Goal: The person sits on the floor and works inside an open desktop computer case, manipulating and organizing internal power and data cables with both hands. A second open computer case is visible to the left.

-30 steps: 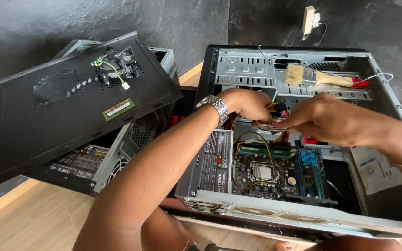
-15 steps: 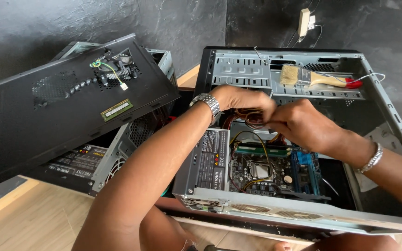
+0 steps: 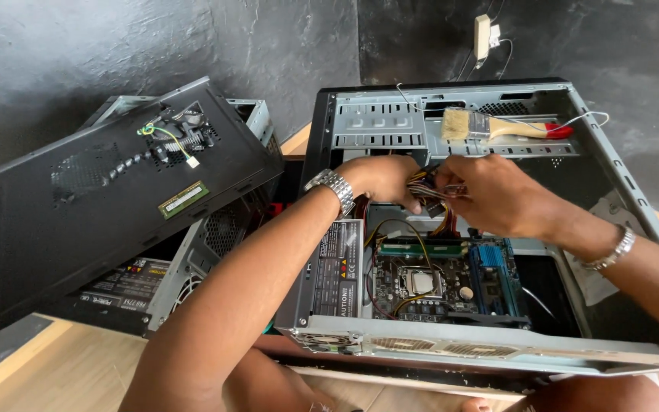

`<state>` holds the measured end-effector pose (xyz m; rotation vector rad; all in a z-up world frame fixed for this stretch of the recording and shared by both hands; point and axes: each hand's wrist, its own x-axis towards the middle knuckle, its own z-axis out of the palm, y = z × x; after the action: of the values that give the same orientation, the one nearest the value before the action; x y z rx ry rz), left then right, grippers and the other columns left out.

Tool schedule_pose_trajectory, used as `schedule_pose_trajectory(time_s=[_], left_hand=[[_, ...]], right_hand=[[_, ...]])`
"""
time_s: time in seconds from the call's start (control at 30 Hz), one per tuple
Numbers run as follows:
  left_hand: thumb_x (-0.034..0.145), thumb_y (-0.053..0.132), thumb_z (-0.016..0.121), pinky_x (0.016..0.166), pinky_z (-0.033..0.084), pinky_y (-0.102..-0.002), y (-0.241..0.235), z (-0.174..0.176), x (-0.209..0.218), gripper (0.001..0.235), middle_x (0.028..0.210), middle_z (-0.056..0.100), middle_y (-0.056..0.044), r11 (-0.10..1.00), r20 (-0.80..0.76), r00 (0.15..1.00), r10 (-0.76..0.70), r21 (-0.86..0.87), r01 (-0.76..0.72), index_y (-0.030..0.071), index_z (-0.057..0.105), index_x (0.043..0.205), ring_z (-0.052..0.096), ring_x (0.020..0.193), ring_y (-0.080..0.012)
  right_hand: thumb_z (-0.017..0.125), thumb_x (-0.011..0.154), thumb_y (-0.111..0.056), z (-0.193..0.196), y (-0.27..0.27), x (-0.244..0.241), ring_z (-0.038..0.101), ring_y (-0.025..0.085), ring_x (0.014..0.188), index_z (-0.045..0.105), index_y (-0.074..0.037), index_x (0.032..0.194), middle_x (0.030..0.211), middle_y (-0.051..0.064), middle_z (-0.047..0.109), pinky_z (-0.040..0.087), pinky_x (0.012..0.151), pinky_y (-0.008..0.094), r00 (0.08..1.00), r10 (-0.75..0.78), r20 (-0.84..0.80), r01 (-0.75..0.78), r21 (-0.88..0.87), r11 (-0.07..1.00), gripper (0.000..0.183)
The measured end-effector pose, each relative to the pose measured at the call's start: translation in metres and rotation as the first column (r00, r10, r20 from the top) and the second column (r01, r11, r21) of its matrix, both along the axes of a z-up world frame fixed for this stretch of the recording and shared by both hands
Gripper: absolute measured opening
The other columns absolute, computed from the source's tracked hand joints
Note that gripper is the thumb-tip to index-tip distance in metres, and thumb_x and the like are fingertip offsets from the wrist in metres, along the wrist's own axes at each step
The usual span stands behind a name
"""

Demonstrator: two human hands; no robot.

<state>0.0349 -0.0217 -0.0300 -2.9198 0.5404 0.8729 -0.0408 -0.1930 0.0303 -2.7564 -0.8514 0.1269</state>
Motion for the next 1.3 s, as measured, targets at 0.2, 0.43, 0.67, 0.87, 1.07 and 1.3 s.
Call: schedule_pose_trajectory(time_s=[0.2,0.43,0.67,0.87,1.07,1.3], left_hand=[[0.046,0.080,0.085,0.083,0.058,-0.035,0.029,0.025,0.001,0.084,0.093,0.078,-0.002,0.895,-0.114,0.993,0.022,-0.440,-0.071,0.016,0.080,0.100,0.075,0.093,-0.0218],[0.042,0.075,0.088,0.077,0.059,-0.033,0.024,0.038,-0.028,0.074,0.077,0.075,-0.001,0.902,-0.105,0.994,0.017,-0.428,-0.060,0.015,0.079,0.083,0.074,0.080,-0.0208],[0.058,0.072,0.081,0.087,0.056,-0.034,0.007,0.030,-0.006,0.078,0.085,0.076,-0.005,0.982,-0.132,0.991,0.029,-0.179,-0.052,0.005,0.075,0.096,0.073,0.088,-0.0250],[0.081,0.053,0.077,0.076,0.048,-0.030,0.012,0.045,-0.024,0.050,0.082,0.072,-0.002,0.987,-0.139,0.989,0.044,-0.150,-0.065,0.005,0.070,0.095,0.064,0.076,-0.0185],[0.085,0.041,0.080,0.058,0.042,-0.026,0.018,0.045,-0.029,0.038,0.075,0.071,0.002,0.958,-0.051,0.998,0.042,-0.283,-0.054,0.010,0.063,0.100,0.059,0.061,-0.0113],[0.083,0.052,0.075,0.070,0.052,-0.026,0.015,0.042,-0.027,0.095,0.111,0.070,-0.007,0.973,0.014,0.999,0.030,-0.230,-0.026,-0.003,0.037,0.149,0.066,0.091,-0.0163]], right_hand=[[0.068,0.088,0.004,-0.024,-0.006,0.013,0.076,0.032,0.053,0.075,0.004,0.087,0.066,0.020,0.075,0.063,0.057,0.040,0.981,0.182,0.075,-0.196,0.361,0.912,0.007],[0.068,0.087,0.005,-0.010,0.002,0.005,0.075,0.029,0.053,0.076,0.007,0.087,0.067,0.023,0.075,0.063,0.058,0.039,0.969,0.248,0.011,-0.220,0.506,0.834,0.008],[0.070,0.087,0.005,-0.019,-0.001,0.014,0.076,0.023,0.056,0.073,0.008,0.090,0.071,0.021,0.078,0.063,0.059,0.038,0.953,0.281,-0.110,-0.162,0.598,0.785,0.006],[0.071,0.091,-0.002,-0.003,-0.002,0.010,0.076,0.026,0.049,0.073,0.002,0.101,0.074,0.019,0.077,0.065,0.047,0.033,0.969,0.231,0.087,-0.246,0.266,0.932,0.011],[0.062,0.099,-0.023,0.009,-0.023,0.031,0.074,0.019,0.048,0.073,-0.024,0.123,0.075,0.002,0.085,0.057,0.056,0.032,0.982,0.164,0.094,-0.152,-0.123,0.981,0.026],[0.060,0.099,-0.028,0.029,-0.032,0.031,0.084,0.019,0.073,0.073,-0.023,0.126,0.101,-0.001,0.086,0.068,0.080,0.034,0.998,-0.036,-0.044,0.026,-0.217,0.976,0.030]])
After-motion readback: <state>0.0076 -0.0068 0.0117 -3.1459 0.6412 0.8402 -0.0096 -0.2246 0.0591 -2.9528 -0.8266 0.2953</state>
